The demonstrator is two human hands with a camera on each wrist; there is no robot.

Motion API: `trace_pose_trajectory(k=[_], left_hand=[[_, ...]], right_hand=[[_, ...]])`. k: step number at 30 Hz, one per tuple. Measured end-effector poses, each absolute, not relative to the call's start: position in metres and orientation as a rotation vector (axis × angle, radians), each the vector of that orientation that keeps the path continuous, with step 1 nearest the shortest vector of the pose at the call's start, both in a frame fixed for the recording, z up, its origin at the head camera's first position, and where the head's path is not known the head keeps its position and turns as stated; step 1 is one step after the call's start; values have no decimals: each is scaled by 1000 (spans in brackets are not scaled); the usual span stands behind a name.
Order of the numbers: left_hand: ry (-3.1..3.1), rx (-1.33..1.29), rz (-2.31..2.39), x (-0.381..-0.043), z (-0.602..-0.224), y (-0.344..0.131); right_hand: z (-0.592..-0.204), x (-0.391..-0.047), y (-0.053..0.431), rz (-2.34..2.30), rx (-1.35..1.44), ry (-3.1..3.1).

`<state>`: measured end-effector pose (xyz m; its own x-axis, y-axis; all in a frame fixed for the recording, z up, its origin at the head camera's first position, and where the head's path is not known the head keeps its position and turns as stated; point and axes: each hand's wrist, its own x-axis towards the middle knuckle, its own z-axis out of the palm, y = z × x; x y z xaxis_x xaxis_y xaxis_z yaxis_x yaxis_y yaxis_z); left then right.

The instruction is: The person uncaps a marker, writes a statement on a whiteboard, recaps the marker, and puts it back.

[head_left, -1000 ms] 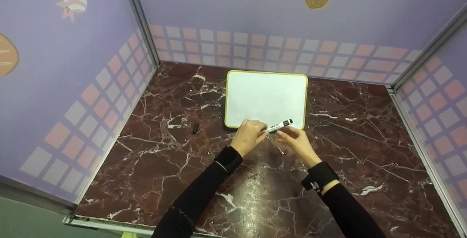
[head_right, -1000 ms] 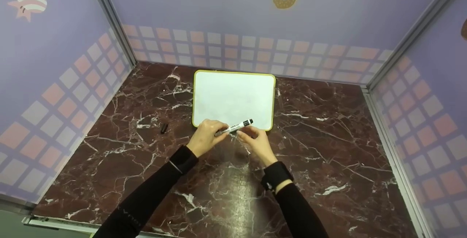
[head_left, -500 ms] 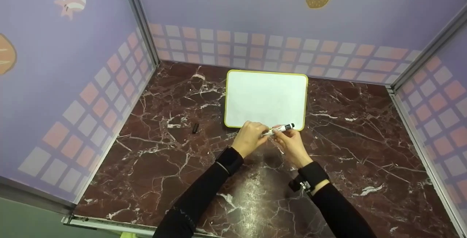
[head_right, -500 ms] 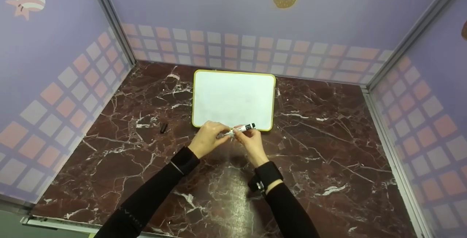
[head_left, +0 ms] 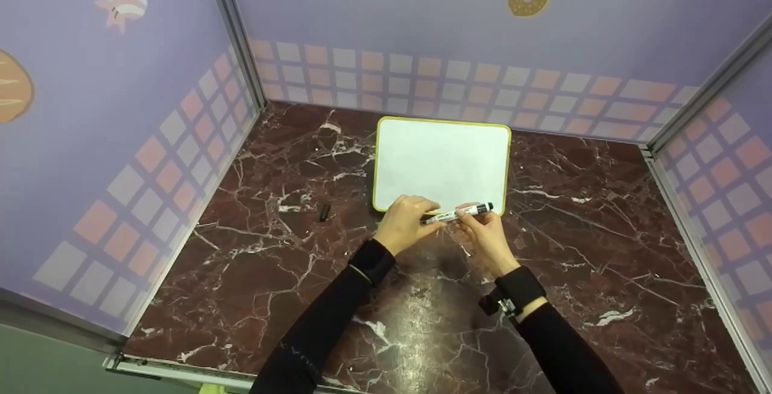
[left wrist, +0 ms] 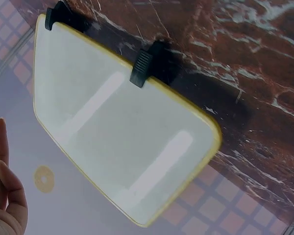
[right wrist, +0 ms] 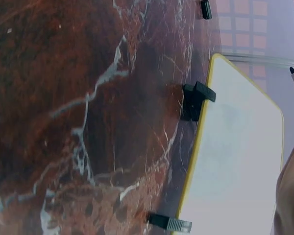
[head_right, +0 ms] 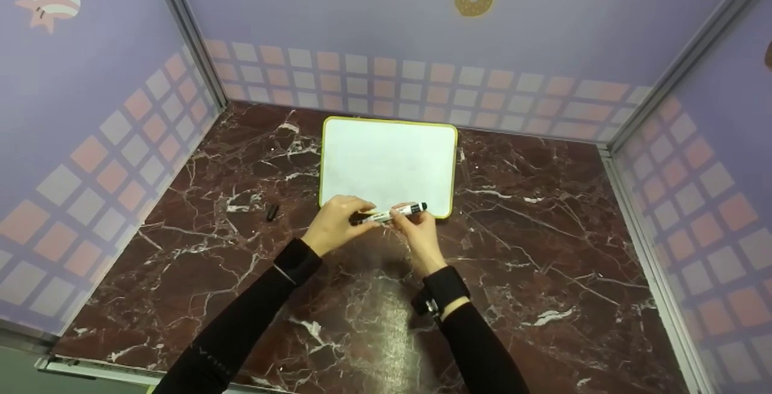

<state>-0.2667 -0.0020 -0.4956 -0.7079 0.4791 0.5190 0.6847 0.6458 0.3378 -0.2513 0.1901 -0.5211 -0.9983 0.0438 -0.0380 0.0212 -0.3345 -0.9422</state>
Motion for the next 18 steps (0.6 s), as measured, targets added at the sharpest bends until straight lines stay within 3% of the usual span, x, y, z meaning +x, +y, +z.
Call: trace_pose_trajectory(k=[9,18], left_hand=[[-2461,-589,-912,-294,-481,-41],[-2620,-151,-1174,-343,-500,-64]], right_hand=[[-515,-254,198,2546,-137,-1679],[-510,-257,199,2502,-74,-1625]])
